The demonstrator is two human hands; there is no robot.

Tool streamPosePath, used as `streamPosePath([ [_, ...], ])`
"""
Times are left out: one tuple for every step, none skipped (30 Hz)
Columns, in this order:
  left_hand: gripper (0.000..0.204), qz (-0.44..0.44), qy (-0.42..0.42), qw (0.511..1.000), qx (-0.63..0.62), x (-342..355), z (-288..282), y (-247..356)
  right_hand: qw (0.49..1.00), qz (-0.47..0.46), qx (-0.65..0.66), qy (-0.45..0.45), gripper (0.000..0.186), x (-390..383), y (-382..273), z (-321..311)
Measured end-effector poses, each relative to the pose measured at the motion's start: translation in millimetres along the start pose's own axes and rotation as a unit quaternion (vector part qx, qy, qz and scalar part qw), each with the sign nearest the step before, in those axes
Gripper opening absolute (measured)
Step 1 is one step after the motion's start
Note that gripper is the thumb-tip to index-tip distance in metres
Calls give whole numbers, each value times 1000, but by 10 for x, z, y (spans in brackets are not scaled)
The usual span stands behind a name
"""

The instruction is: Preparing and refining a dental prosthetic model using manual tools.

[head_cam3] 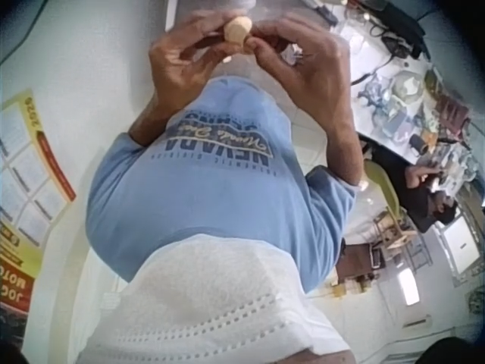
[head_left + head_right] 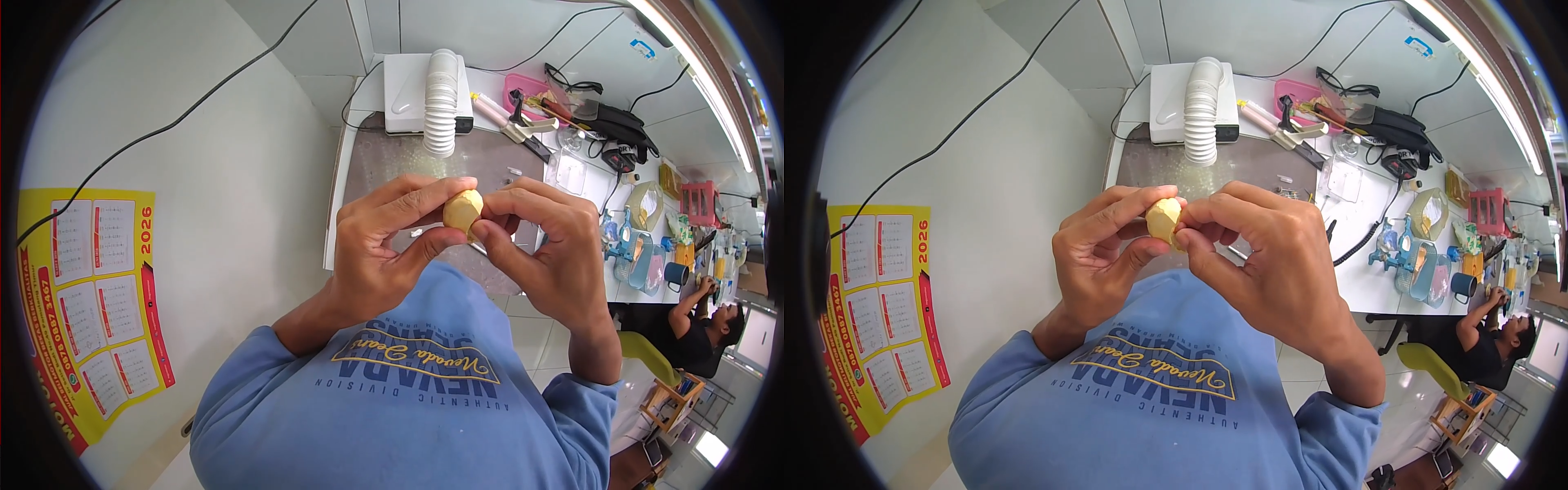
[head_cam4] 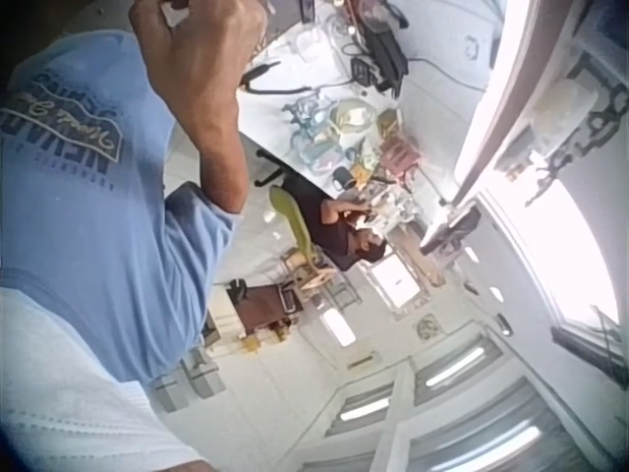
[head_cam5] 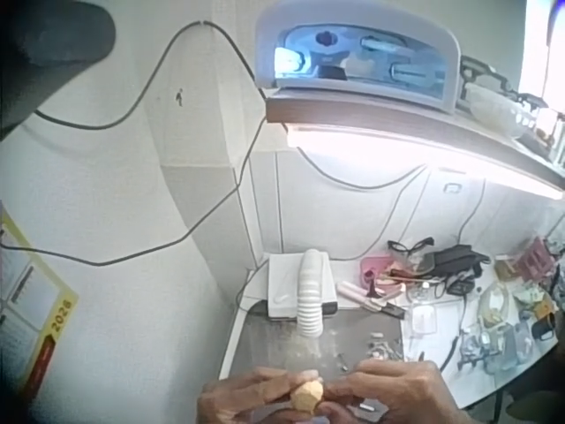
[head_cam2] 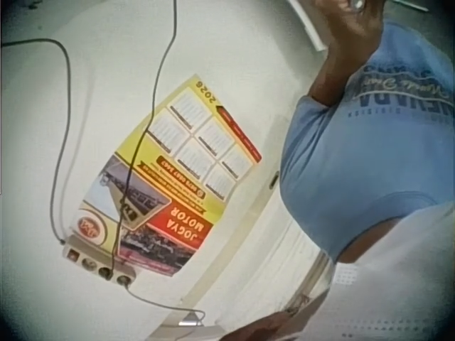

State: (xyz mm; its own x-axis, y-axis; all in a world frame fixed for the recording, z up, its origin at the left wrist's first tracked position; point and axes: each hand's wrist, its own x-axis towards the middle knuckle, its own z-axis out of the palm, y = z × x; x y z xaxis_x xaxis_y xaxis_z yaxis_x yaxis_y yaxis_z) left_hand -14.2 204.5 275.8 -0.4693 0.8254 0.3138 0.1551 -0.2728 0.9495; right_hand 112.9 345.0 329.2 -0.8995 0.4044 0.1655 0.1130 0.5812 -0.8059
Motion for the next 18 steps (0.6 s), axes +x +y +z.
streamPosePath([
  [39,5,0,1000,-1,2,-2,-4,1000,1,1,1,15,2,9,2],
  [39,2,3,1000,-2,3,-2,-8,1000,4,8,-2,14,5,20,9],
  [39,-4,4,1000,-4,4,-1,-11,1000,11,12,-3,14,7,31,16],
  [39,0,5,1000,-4,3,0,-13,1000,8,14,-5,14,6,41,26],
  [39,-1,11,1000,-4,4,0,-16,1000,0,21,10,14,9,51,46],
  [40,-6,14,1000,-3,6,1,-17,999,-5,24,28,14,10,62,58],
  [40,-2,17,1000,-3,4,-2,-15,999,-7,28,25,14,3,65,75],
  [39,-4,18,1000,6,1,-5,-9,999,-13,19,42,14,-4,68,94],
  [39,-5,18,1000,14,0,-7,-5,998,-19,9,59,14,-10,72,102],
  [39,-6,18,1000,14,-2,-5,-3,998,-19,10,58,14,-15,79,109],
  [39,-9,18,1000,6,-2,0,-3,998,-7,21,50,13,-16,88,108],
  [39,-18,16,1000,0,0,6,-6,998,6,31,45,12,-18,98,103],
  [39,-12,17,1000,-1,-4,18,-8,998,4,33,44,12,-9,115,107],
  [39,-28,24,999,-24,-10,33,-12,996,39,77,32,12,0,133,109],
  [38,-47,28,997,-46,-15,40,-17,989,83,120,22,11,2,143,113],
  [38,-45,31,997,-47,-16,39,-25,989,75,123,20,11,0,151,119],
  [39,-43,28,998,-44,-6,34,-40,989,81,119,22,11,-4,155,125],
  [39,-46,22,998,-42,-2,30,-50,989,93,113,26,12,-12,156,133],
])
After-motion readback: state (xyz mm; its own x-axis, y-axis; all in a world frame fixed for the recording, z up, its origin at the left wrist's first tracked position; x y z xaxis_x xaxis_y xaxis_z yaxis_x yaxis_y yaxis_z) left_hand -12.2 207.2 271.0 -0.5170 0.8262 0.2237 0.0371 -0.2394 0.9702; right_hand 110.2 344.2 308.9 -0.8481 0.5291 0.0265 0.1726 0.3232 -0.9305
